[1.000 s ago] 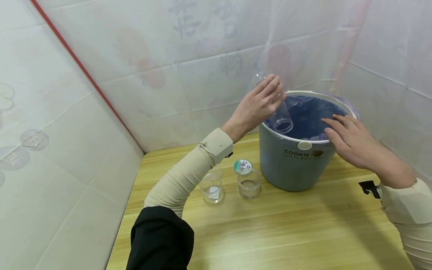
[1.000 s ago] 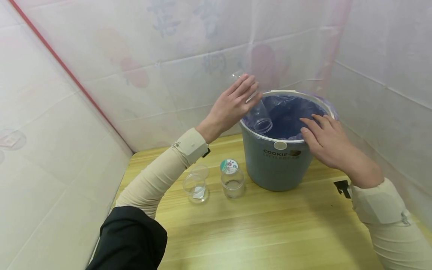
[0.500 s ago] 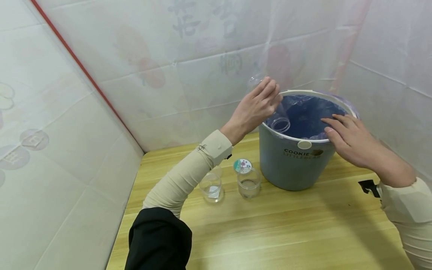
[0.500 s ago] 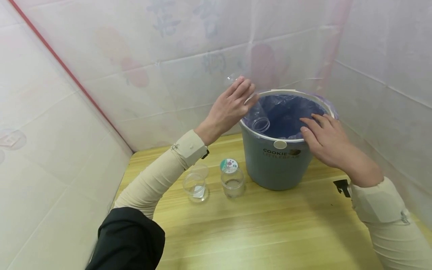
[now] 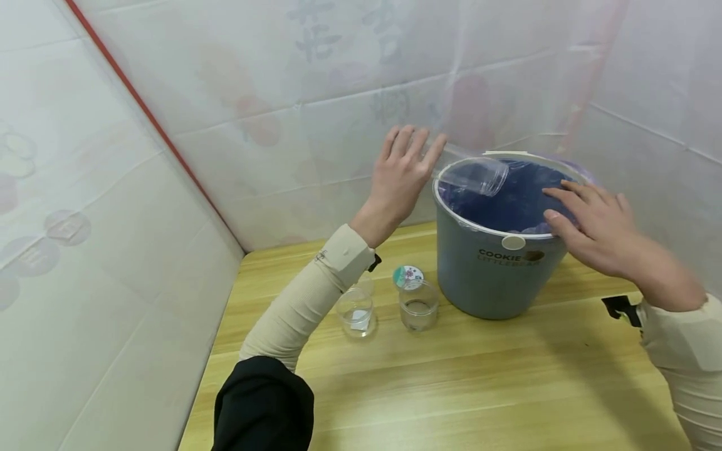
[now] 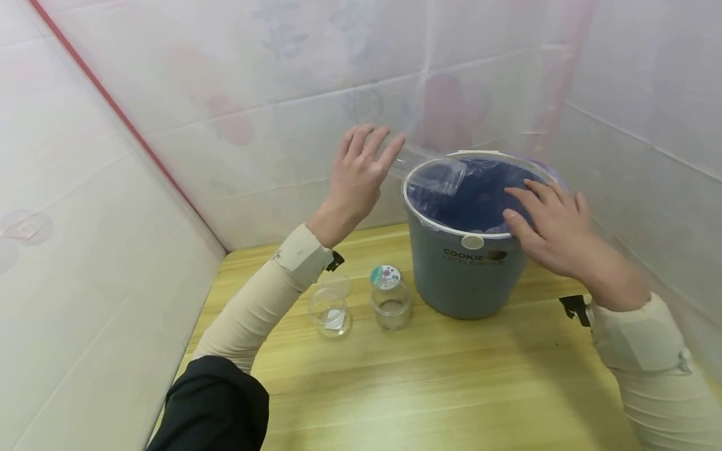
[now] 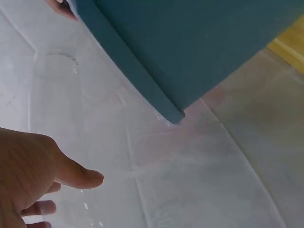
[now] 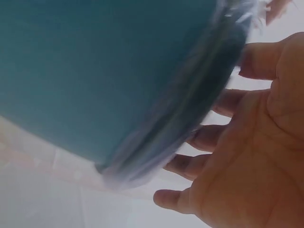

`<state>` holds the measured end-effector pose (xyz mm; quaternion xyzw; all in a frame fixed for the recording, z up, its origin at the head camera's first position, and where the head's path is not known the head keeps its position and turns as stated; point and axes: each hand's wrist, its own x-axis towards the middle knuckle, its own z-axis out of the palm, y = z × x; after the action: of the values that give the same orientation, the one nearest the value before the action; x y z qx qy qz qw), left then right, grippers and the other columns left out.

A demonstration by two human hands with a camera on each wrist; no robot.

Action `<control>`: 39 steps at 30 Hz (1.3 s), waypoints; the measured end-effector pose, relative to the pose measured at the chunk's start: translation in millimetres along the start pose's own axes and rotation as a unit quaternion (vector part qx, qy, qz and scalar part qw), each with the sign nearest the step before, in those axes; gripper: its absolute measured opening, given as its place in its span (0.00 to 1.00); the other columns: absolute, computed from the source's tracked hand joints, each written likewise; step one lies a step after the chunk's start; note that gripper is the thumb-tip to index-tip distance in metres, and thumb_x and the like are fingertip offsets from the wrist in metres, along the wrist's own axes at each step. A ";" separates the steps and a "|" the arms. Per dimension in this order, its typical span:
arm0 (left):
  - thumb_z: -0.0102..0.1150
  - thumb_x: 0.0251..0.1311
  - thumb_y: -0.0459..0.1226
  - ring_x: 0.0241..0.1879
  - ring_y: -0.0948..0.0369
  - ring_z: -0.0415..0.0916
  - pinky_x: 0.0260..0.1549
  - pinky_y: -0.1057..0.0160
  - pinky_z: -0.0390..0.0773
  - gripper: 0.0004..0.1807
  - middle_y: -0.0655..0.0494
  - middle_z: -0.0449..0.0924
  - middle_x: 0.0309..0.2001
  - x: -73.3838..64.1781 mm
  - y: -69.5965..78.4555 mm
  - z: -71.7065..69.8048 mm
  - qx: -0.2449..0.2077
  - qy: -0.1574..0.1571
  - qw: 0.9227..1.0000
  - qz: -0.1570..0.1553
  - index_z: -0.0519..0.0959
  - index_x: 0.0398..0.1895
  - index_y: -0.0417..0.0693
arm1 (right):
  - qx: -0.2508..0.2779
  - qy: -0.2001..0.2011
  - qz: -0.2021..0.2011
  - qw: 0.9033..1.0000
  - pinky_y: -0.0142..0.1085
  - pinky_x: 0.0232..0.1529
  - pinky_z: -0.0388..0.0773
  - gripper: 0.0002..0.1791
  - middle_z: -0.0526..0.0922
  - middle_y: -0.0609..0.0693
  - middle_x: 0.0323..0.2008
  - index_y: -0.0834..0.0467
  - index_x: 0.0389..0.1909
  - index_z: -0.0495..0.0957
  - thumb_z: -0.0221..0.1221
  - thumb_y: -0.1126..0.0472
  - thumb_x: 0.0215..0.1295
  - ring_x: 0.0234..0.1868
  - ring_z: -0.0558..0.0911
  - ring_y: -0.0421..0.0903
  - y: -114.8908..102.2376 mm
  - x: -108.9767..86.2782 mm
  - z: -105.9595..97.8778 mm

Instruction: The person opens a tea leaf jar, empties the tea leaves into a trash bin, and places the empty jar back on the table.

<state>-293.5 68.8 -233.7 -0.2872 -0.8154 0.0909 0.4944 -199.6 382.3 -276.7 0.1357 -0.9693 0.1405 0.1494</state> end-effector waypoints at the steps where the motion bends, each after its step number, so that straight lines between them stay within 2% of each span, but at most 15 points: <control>1: 0.45 0.70 0.26 0.64 0.52 0.73 0.70 0.54 0.67 0.28 0.53 0.80 0.63 -3.3 -1.1 -2.1 -0.017 0.001 1.000 -0.013 0.75 0.68 0.58 | 0.004 0.004 -0.002 1.000 0.71 0.58 0.48 0.28 0.54 0.71 0.77 0.59 0.75 0.61 0.40 0.51 0.81 0.75 0.51 0.75 -2.3 0.2 -1.5; 6: 0.44 0.63 0.22 0.61 0.50 0.75 0.66 0.55 0.72 0.31 0.50 0.80 0.60 -24.8 -6.5 -11.5 -0.113 -0.004 0.992 -0.061 0.75 0.67 0.52 | 0.020 0.022 -0.019 0.999 0.76 0.69 0.36 0.29 0.51 0.70 0.79 0.58 0.77 0.58 0.41 0.52 0.81 0.80 0.44 0.72 -17.3 0.3 -8.0; 8: 0.49 0.63 0.24 0.60 0.50 0.74 0.65 0.55 0.73 0.29 0.50 0.80 0.60 -35.0 -9.1 -14.6 -0.146 -0.012 0.986 -0.074 0.74 0.68 0.50 | 0.025 0.029 -0.030 0.999 0.76 0.71 0.29 0.29 0.51 0.69 0.79 0.57 0.78 0.58 0.42 0.52 0.81 0.81 0.42 0.71 -24.3 -0.1 -9.4; 10: 0.57 0.64 0.27 0.59 0.50 0.74 0.63 0.56 0.74 0.28 0.49 0.80 0.60 -45.5 -11.6 -18.2 -0.179 -0.021 0.980 -0.088 0.73 0.68 0.49 | 0.027 0.042 -0.047 0.998 0.74 0.72 0.29 0.29 0.53 0.69 0.78 0.58 0.78 0.59 0.43 0.53 0.80 0.81 0.43 0.70 -30.7 0.1 -9.4; 14: 0.70 0.59 0.34 0.58 0.50 0.75 0.60 0.57 0.77 0.34 0.48 0.80 0.61 -69.8 -15.5 -25.3 -0.229 -0.034 0.966 -0.117 0.71 0.70 0.46 | 0.044 0.080 -0.086 0.992 0.71 0.75 0.33 0.28 0.59 0.70 0.76 0.60 0.74 0.64 0.47 0.55 0.79 0.79 0.49 0.71 -44.9 -0.3 -5.6; 19: 0.73 0.57 0.37 0.57 0.49 0.77 0.55 0.54 0.81 0.37 0.46 0.81 0.60 -106.8 -18.1 -33.7 -0.269 -0.042 0.948 -0.164 0.70 0.70 0.44 | 0.086 0.133 -0.136 0.978 0.65 0.79 0.39 0.26 0.65 0.69 0.73 0.61 0.70 0.70 0.53 0.58 0.75 0.78 0.56 0.69 -65.6 -5.9 3.7; 24: 0.74 0.56 0.40 0.61 0.47 0.78 0.58 0.49 0.80 0.37 0.43 0.80 0.61 -145.4 -19.4 -40.4 -0.305 -0.038 0.928 -0.211 0.71 0.68 0.41 | 0.115 0.174 -0.187 0.960 0.63 0.80 0.42 0.25 0.69 0.66 0.72 0.62 0.67 0.74 0.56 0.57 0.73 0.79 0.59 0.65 -89.0 -16.1 17.2; 30: 0.77 0.52 0.42 0.55 0.45 0.79 0.55 0.46 0.81 0.36 0.40 0.80 0.55 -186.5 -20.2 -44.9 -0.319 -0.033 0.911 -0.260 0.75 0.61 0.35 | 0.126 0.197 -0.239 0.942 0.63 0.79 0.46 0.27 0.71 0.64 0.71 0.62 0.64 0.76 0.49 0.46 0.77 0.78 0.61 0.64 -110.8 -20.0 44.2; 33: 0.78 0.51 0.42 0.52 0.46 0.79 0.52 0.46 0.81 0.35 0.41 0.80 0.53 -205.6 -19.6 -46.2 -0.329 -0.038 0.899 -0.285 0.76 0.60 0.37 | 0.131 0.199 -0.256 0.937 0.62 0.78 0.48 0.27 0.72 0.65 0.69 0.62 0.62 0.77 0.47 0.46 0.78 0.76 0.62 0.65 -116.0 -19.3 62.0; 39: 0.79 0.50 0.40 0.52 0.47 0.80 0.51 0.47 0.81 0.34 0.43 0.82 0.52 -242.4 -15.7 -45.2 -0.344 -0.062 0.876 -0.331 0.76 0.60 0.41 | 0.119 0.150 -0.239 0.952 0.60 0.77 0.52 0.22 0.70 0.61 0.72 0.60 0.64 0.75 0.54 0.55 0.74 0.75 0.62 0.67 -115.6 -25.0 92.6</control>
<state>-176.8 -85.5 -387.4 -0.1460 -0.8718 -0.3467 0.3138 -164.7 252.0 -343.0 0.3571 -0.8513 0.2336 0.3053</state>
